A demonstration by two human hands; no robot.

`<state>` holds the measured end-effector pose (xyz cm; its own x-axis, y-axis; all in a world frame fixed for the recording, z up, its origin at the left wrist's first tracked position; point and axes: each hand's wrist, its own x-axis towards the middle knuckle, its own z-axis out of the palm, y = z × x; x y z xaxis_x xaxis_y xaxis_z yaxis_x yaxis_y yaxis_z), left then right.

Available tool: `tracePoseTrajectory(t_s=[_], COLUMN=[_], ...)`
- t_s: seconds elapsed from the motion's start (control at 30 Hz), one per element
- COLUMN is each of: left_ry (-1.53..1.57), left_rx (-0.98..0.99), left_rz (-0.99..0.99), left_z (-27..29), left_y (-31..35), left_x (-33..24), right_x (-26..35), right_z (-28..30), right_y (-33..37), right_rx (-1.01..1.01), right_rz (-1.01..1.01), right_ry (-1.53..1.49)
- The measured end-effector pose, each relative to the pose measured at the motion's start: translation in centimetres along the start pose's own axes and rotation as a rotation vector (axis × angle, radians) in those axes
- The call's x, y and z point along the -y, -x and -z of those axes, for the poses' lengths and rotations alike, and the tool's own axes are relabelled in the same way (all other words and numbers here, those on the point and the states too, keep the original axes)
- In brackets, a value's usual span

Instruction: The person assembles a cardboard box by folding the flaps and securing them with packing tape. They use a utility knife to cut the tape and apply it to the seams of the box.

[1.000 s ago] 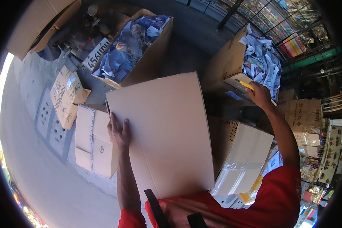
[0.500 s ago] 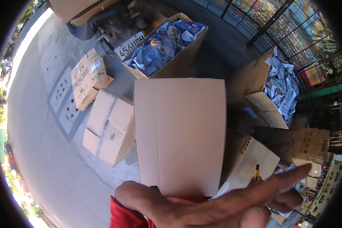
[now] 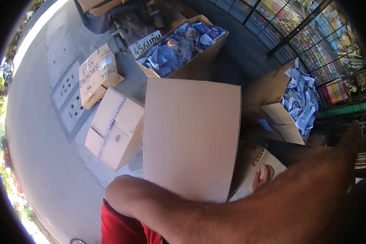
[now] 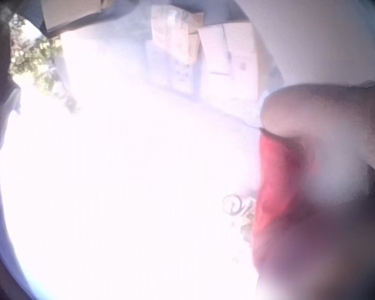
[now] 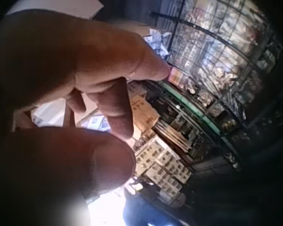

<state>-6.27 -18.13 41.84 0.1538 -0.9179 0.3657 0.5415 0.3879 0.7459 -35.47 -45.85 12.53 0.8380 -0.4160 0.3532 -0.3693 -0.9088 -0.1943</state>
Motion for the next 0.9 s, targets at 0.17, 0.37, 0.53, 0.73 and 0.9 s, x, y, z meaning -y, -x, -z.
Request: tracePoseTrajectory(t_s=[0.17, 0.37, 0.53, 0.73, 0.9], left_ry=[-1.043, -1.588, -1.205, -1.193, -1.213], left_rx=[-0.741, -1.260, -1.416, -1.136, -0.993], left_rz=[0.172, 0.723, 0.618, 0.729, 0.558], left_z=[13.1, 35.3, 38.4, 35.5, 32.7], left_y=[1.0, 12.9, 14.9, 12.6, 12.8], left_x=[3.8, 9.0, 9.6, 4.0, 1.5], right_x=[6.3, 9.4, 7.9, 5.6, 8.2], right_z=[-7.3, -16.6, -21.6, -17.4, -11.1], right_y=[-14.0, -27.7, -31.2, -32.3, -31.9], right_rx=[0.020, 0.234, 0.400, 0.426, 0.388], right_rz=[-0.074, -0.621, -0.751, -0.623, -0.514], right_ry=[-0.362, -0.590, -0.704, -0.421, -0.455])
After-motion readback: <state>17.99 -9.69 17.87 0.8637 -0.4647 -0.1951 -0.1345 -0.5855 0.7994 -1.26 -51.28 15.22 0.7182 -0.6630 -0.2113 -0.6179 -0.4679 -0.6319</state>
